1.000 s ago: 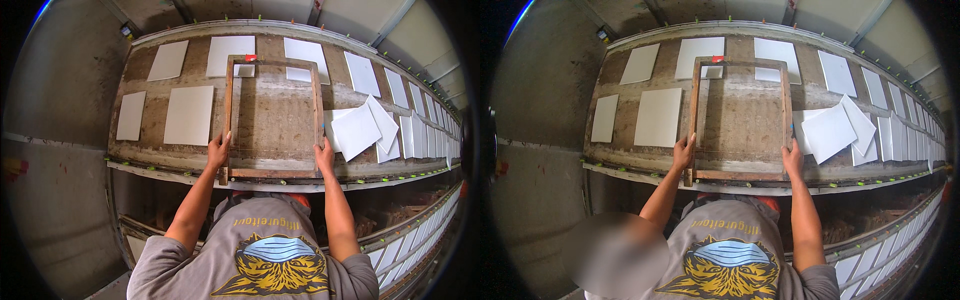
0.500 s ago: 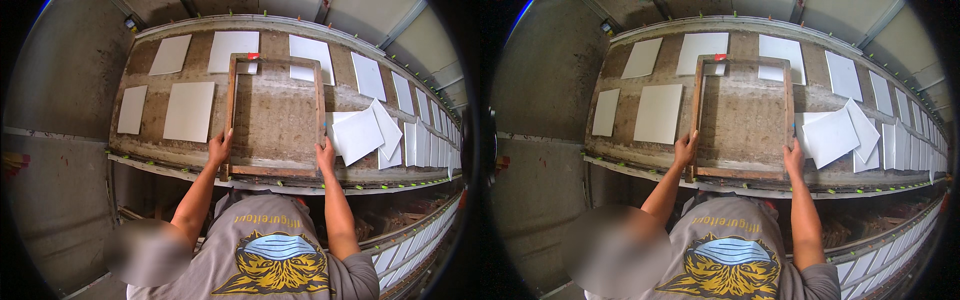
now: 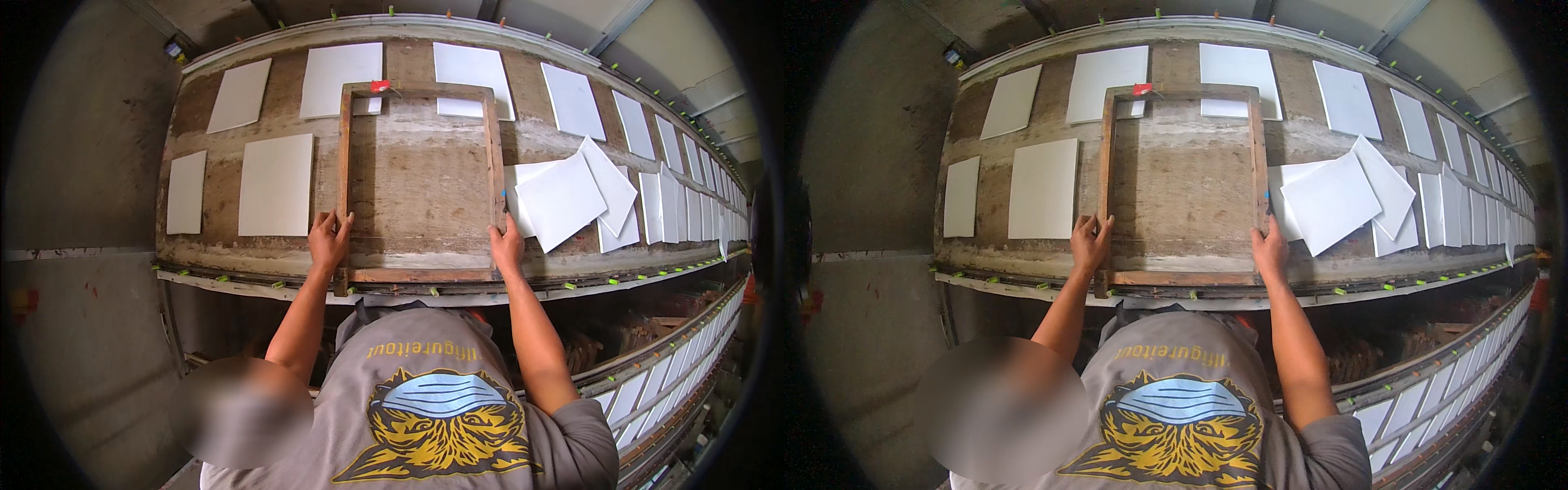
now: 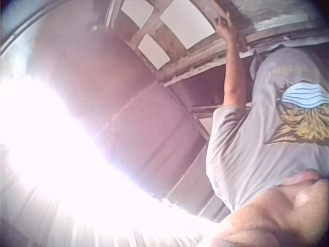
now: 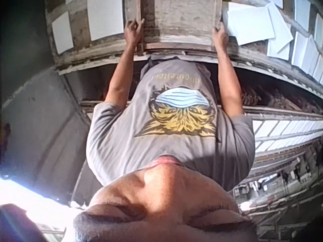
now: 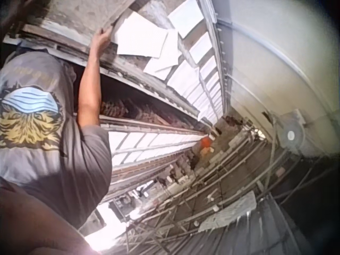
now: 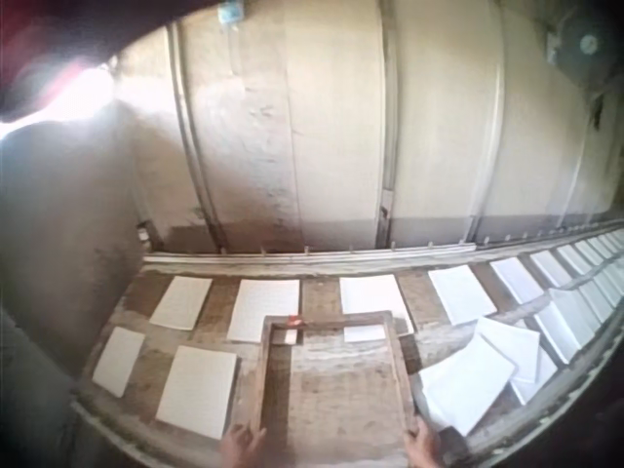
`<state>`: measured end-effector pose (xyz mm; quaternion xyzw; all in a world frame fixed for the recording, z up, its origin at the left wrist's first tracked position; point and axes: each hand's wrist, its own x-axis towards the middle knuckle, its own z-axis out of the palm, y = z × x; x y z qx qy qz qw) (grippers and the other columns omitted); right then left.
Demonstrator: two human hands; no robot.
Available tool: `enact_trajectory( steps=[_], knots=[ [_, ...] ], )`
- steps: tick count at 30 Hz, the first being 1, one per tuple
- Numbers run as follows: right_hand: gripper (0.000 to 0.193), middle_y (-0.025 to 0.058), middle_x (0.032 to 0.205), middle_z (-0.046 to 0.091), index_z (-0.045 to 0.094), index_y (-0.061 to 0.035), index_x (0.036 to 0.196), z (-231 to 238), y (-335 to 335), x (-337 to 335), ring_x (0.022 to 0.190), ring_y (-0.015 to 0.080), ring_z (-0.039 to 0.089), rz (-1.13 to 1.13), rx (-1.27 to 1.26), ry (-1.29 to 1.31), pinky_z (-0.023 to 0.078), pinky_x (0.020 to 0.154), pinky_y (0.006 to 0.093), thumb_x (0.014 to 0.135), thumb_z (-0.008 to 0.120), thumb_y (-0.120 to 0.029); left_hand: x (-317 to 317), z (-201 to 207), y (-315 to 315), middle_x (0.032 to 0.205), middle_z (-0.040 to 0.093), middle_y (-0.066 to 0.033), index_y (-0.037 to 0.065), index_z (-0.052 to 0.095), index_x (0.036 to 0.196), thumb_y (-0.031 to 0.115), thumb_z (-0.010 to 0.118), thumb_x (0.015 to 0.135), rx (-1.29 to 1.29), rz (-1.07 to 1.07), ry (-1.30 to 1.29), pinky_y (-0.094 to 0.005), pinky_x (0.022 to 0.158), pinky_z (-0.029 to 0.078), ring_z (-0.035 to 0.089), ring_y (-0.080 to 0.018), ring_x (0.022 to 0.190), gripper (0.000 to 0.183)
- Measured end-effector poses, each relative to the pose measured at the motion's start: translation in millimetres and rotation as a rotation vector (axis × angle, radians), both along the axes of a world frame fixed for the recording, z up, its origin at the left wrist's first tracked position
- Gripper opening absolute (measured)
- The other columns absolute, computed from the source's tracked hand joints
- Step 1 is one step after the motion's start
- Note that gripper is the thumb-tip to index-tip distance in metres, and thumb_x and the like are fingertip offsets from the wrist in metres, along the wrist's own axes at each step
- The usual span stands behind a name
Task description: The person places white rectangular tiles into a wooden frame on a conveyor belt, then moves the frame forward and repeats the process with additional tiles. The person handles the tiles by hand and positions them within the frame before advancing the frame along the belt.
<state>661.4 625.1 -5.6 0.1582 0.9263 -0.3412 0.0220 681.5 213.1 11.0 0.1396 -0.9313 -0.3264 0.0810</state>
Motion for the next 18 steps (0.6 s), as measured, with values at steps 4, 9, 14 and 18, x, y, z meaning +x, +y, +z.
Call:
enact_trajectory(
  steps=[4, 9, 14, 18],
  knots=[
    [0.064, 0.0280, 0.125, 0.065, 0.055, 0.0043, 0.140, 25, -11, 2, 0.117, 0.0434, 0.062, -0.028, 0.049, -0.061, 0.048, 0.099, 0.0477, 0.089, 0.072, -0.030, 0, -3, -2, 0.090, 0.065, -0.0159, -0.003, 0.072, 0.115, 0.036, 0.077, 0.091, 0.004, -0.010, 0.021, -0.0407, 0.068, 0.052, 0.066, -0.0324, 0.076, 0.047],
    [0.060, 0.0244, 0.120, 0.058, 0.058, 0.0049, 0.136, 10, -1, 5, 0.118, 0.0439, 0.055, 0.047, 0.190, 0.114, 0.045, 0.099, 0.0511, 0.088, 0.073, -0.029, 0, -6, 0, 0.096, 0.067, -0.0172, -0.005, 0.072, 0.117, 0.036, 0.077, 0.091, 0.001, -0.016, 0.070, -0.0397, 0.070, 0.055, 0.068, -0.0334, 0.078, 0.049],
    [0.057, 0.0249, 0.117, 0.058, 0.059, 0.0068, 0.132, 8, -4, 5, 0.112, 0.0448, 0.058, 0.046, 0.140, 0.142, 0.048, 0.095, 0.0514, 0.088, 0.072, -0.026, 2, -11, -4, 0.097, 0.067, -0.0193, -0.006, 0.072, 0.112, 0.037, 0.077, 0.091, -0.079, -0.037, 0.070, -0.0411, 0.070, 0.055, 0.068, -0.0358, 0.079, 0.048],
    [0.055, 0.0249, 0.119, 0.059, 0.060, 0.0075, 0.130, 8, -6, 5, 0.109, 0.0451, 0.060, 0.033, 0.103, 0.144, 0.050, 0.092, 0.0505, 0.087, 0.071, -0.024, -2, -1, -5, 0.095, 0.065, -0.0204, -0.007, 0.070, 0.105, 0.040, 0.074, 0.093, -0.010, -0.084, -0.026, -0.0452, 0.072, 0.053, 0.066, -0.0396, 0.082, 0.049]
  ],
)
